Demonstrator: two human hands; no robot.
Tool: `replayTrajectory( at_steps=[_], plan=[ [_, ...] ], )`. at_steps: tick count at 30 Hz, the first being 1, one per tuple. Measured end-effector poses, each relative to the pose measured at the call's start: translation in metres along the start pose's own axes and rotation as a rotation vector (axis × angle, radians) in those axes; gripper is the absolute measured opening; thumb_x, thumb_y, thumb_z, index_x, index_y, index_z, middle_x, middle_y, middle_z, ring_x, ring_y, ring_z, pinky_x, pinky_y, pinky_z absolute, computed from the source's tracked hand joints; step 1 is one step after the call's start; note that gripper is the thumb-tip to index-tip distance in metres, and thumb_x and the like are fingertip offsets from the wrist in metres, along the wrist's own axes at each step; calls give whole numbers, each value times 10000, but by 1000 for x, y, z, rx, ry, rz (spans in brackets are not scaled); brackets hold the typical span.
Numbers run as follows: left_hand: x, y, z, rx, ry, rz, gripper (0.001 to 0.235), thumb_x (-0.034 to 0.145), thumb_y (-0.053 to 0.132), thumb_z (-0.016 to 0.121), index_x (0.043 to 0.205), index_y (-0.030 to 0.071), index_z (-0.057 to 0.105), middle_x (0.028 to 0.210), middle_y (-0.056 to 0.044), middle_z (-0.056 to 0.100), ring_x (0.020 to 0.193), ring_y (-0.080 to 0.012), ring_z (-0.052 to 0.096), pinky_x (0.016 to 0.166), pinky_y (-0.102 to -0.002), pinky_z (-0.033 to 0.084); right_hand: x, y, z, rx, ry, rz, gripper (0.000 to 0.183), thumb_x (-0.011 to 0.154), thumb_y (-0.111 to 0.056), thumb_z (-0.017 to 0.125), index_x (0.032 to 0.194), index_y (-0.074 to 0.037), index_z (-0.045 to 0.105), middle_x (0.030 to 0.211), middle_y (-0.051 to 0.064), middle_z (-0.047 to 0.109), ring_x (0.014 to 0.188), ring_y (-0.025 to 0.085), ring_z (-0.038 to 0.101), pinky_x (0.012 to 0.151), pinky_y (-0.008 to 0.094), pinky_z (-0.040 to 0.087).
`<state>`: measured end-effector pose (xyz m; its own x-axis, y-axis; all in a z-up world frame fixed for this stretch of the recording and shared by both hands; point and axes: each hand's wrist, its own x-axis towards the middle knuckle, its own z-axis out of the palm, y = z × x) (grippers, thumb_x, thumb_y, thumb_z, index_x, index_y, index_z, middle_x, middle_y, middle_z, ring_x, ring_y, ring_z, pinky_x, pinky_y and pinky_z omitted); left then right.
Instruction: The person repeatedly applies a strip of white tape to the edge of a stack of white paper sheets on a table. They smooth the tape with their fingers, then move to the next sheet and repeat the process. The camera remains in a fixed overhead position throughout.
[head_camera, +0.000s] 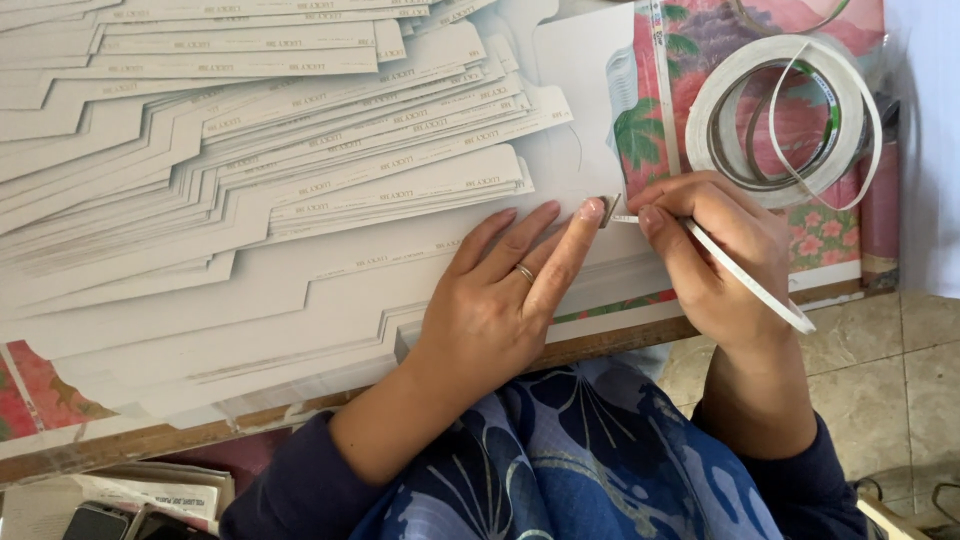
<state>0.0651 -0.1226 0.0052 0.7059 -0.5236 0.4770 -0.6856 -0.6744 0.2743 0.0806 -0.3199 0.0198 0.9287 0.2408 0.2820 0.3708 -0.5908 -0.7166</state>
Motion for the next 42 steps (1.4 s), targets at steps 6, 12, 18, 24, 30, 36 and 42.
replayTrajectory(
  at_steps=[6,12,18,24,30,36,42],
  plan=[
    [-2,5,3,126,-25,11,424,984,4,371,1379,128,458,1240,-1,679,1171,-197,631,1002,-367,489,-5,-3,2,-134,27,-38,52,924,112,618,885,78,618,941,188,649,836,288,630,757,348,491],
    [-1,9,-1,23,41,-49,362,1012,34,329,1334,30,495,1226,-132,554,1140,-329,606,987,-404,545,-7,-2,4,-216,83,-106,172,907,100,696,797,75,566,894,199,642,825,315,612,776,382,493],
    [-3,26,10,224,-116,-72,442,1009,276,496,1269,-80,529,1243,-231,520,1213,-415,512,1061,-486,444,-7,-2,3,-220,54,-117,97,921,104,664,852,85,598,913,204,645,844,319,615,790,388,493],
    [1,34,15,454,-48,-58,366,1052,215,350,1240,-35,539,1133,-216,572,1103,-405,599,971,-461,532,-20,-19,0,-350,-24,-227,99,978,34,608,884,65,604,1017,206,623,883,375,581,859,453,477],
    [-7,27,14,529,-68,-63,375,1027,106,283,1281,-6,536,1173,-198,560,1138,-391,563,1004,-452,501,-48,-25,-12,-214,74,-558,109,846,-99,667,860,10,667,914,188,586,755,342,644,700,438,562],
    [-52,-10,-45,-50,18,-185,464,943,-18,282,1342,34,514,1345,-103,543,1232,-293,591,1099,-453,446,-41,-43,9,-105,331,-147,307,942,-116,522,788,149,530,953,305,515,884,416,531,866,505,449],
    [-116,-29,-59,-112,107,-316,389,976,-9,479,1336,-98,359,1237,-233,617,1105,-328,650,1035,-468,507,-9,-76,65,59,-200,-39,169,922,-40,527,836,78,613,1060,209,608,990,299,581,885,361,460]
  ],
)
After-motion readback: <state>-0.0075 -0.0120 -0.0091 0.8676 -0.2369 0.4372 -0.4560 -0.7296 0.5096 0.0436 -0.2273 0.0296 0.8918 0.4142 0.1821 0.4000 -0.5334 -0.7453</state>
